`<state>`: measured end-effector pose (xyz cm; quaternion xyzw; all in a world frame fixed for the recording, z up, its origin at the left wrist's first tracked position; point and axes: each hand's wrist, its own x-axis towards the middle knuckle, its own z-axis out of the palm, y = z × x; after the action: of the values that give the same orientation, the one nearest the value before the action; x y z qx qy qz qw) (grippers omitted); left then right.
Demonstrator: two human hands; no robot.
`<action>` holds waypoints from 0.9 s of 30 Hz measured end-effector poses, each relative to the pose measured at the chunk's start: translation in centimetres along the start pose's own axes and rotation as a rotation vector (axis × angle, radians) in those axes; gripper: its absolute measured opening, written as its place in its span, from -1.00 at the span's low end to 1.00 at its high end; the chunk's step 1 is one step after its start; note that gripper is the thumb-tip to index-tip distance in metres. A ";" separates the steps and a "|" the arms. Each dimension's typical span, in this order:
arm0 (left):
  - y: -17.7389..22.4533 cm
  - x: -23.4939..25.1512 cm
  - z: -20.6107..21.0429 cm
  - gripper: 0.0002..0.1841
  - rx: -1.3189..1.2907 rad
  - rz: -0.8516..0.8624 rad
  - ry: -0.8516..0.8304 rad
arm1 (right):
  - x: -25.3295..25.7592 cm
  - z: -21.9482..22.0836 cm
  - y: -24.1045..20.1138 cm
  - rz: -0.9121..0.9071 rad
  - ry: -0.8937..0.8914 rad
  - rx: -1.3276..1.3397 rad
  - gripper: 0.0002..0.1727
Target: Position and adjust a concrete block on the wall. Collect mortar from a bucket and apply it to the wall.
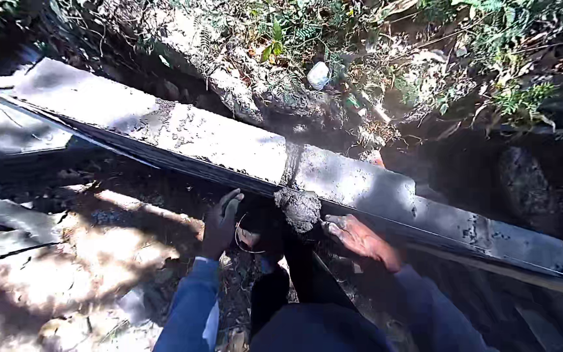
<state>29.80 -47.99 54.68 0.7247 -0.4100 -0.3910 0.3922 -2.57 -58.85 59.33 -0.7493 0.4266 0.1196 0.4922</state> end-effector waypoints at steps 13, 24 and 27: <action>12.0 26.4 13.6 0.02 0.577 -0.320 -0.846 | 3.7 -1.3 1.8 0.096 0.898 -0.018 -0.58; 15.7 26.3 13.9 0.10 0.806 -0.483 -0.883 | 9.3 1.3 -2.2 0.234 0.287 1.248 -0.61; 14.6 26.6 13.3 0.02 0.642 -0.494 -0.875 | 8.9 1.2 -3.4 0.112 0.311 1.268 -0.65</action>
<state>23.26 -80.45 55.99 0.6525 -0.4505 -0.5894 -0.1546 5.75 -61.95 55.58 -0.2989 0.5190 -0.2396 0.7642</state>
